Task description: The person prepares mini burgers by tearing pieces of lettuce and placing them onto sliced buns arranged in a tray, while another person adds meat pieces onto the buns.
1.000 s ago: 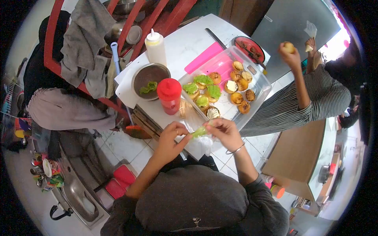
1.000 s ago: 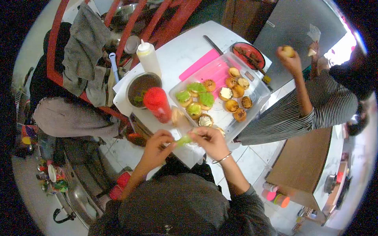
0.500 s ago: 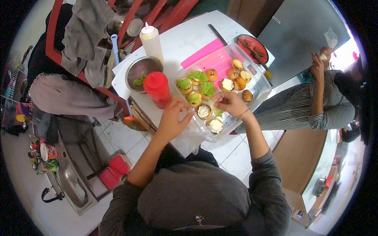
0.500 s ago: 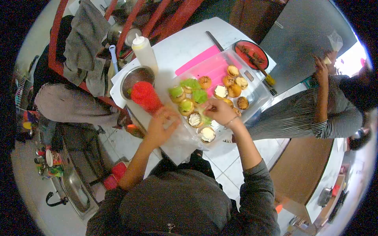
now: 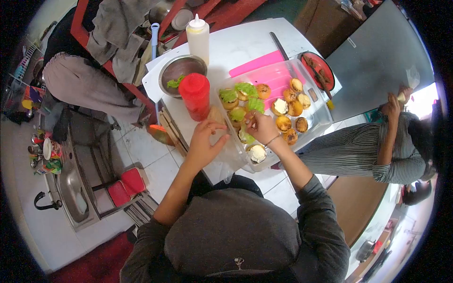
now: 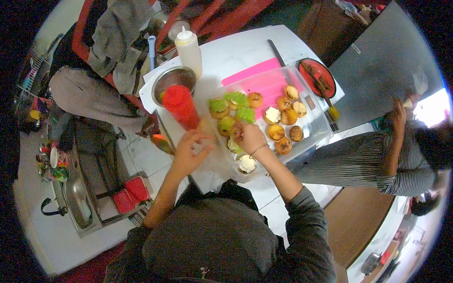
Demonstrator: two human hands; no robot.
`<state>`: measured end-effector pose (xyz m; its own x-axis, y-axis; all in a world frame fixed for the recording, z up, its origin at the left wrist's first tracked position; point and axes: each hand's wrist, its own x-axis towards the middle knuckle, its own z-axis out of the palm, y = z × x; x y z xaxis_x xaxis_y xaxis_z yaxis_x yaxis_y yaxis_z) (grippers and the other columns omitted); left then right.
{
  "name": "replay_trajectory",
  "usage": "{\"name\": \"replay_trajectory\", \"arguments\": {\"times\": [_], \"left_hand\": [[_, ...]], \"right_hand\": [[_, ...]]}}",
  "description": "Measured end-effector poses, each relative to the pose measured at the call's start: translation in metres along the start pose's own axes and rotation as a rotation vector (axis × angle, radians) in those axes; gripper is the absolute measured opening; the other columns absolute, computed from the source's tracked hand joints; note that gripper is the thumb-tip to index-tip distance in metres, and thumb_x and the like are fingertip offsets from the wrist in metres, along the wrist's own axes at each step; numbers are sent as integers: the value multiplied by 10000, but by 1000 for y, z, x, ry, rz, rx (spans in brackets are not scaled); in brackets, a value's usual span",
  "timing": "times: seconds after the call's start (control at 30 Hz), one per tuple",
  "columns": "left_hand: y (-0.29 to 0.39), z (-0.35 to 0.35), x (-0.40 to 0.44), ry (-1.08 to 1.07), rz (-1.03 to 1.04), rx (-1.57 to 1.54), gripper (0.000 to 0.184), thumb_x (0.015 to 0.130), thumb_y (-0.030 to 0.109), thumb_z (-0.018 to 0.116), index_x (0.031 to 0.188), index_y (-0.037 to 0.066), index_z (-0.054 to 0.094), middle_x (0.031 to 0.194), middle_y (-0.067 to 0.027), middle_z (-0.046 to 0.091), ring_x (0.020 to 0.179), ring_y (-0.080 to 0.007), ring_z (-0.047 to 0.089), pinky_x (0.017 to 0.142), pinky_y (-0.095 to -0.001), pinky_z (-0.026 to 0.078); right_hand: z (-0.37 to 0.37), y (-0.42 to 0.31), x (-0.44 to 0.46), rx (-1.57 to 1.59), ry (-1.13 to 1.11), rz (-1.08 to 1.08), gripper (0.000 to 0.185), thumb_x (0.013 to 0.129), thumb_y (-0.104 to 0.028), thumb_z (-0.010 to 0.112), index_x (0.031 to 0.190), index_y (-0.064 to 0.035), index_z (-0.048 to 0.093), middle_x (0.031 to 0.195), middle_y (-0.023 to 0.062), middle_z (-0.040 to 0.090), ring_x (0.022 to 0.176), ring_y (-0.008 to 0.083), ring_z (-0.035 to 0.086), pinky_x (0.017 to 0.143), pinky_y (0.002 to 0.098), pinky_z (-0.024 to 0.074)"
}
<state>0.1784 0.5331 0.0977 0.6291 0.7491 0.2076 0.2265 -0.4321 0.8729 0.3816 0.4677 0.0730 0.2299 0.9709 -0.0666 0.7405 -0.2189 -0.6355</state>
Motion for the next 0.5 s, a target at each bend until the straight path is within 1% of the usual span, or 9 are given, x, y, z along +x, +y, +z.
{"name": "replay_trajectory", "arguments": {"times": [0.1,0.2,0.3,0.4,0.5], "left_hand": [[1,0,0,13,3,7,215,707,147,645,883,34,595,840,-92,531,723,-219,481,673,-312,401],[1,2,-1,34,19,11,212,707,148,646,880,37,595,832,-92,531,722,-219,480,672,-313,400],[0,1,-1,37,24,10,210,707,148,646,879,38,594,836,-91,530,723,-220,479,671,-314,400],[-3,0,-2,27,16,7,208,709,144,645,882,39,593,838,-91,528,729,-223,480,670,-315,400],[-5,-3,-1,30,20,-5,210,710,141,644,888,41,592,839,-92,526,728,-224,479,667,-313,402]], "right_hand": [[-1,-1,2,-124,196,-175,357,623,-46,673,950,-45,531,677,66,587,528,166,546,541,275,444],[-7,4,5,-159,189,-275,359,619,-55,675,950,-55,535,641,54,583,541,189,533,529,304,436],[-10,2,-1,-3,83,-89,344,617,-55,670,934,-60,538,662,45,588,599,207,543,551,311,440],[-7,1,-2,-37,62,-117,320,625,-49,657,923,-64,539,672,37,591,621,194,545,554,297,438],[-1,4,2,-150,167,-252,304,633,-48,644,919,-69,542,676,27,590,603,175,541,542,284,436]]}}
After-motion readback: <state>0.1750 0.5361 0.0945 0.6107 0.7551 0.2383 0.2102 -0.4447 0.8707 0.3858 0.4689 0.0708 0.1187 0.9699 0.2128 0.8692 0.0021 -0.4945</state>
